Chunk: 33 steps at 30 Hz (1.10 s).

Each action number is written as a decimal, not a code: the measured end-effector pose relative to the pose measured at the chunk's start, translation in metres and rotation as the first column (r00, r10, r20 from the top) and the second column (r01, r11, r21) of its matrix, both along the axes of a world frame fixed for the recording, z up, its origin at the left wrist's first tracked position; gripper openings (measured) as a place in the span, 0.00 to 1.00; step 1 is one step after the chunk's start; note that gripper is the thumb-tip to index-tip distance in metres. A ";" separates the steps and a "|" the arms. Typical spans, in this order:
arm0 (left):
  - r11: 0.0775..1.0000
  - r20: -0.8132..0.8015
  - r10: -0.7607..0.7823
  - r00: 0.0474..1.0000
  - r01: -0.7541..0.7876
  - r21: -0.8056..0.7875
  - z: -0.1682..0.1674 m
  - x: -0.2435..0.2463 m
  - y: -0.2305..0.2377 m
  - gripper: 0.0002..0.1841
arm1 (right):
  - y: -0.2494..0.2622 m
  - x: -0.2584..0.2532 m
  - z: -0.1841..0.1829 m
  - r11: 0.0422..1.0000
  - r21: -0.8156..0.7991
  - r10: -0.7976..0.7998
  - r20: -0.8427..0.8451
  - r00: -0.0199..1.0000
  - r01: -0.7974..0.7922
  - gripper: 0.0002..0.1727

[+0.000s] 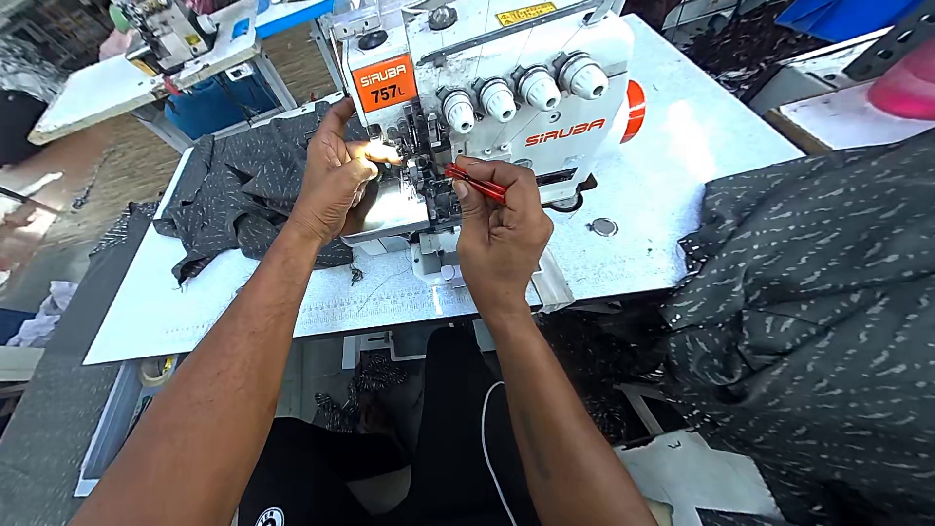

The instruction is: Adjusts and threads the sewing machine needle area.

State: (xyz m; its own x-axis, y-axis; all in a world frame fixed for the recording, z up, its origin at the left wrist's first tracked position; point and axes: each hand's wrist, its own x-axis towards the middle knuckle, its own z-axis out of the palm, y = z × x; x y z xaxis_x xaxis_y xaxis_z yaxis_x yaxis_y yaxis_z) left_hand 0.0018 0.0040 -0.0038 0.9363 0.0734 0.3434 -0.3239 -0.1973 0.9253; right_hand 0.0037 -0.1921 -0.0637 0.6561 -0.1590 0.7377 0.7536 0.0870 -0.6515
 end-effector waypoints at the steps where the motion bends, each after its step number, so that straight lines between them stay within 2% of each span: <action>1: 1.000 -0.002 0.000 1.000 0.000 -0.002 0.000 0.000 0.000 0.37 | 0.000 0.000 0.000 1.000 -0.006 -0.002 0.001 1.000 0.002 0.08; 26: 1.000 -0.003 0.004 1.000 -0.004 -0.005 0.000 0.000 0.000 0.37 | 0.003 0.001 -0.002 1.000 0.008 0.000 -0.009 1.000 0.000 0.09; 33: 1.000 0.001 0.006 1.000 -0.006 0.008 -0.001 0.000 0.001 0.37 | -0.002 0.004 0.007 0.995 -0.080 -0.054 0.038 0.998 0.057 0.09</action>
State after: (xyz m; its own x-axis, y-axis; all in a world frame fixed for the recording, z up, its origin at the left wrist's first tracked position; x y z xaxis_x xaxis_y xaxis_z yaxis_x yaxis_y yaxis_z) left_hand 0.0020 0.0049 -0.0045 0.9356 0.0765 0.3447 -0.3233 -0.2070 0.9234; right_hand 0.0078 -0.1939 -0.0569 0.6208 -0.1335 0.7725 0.7789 -0.0077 -0.6272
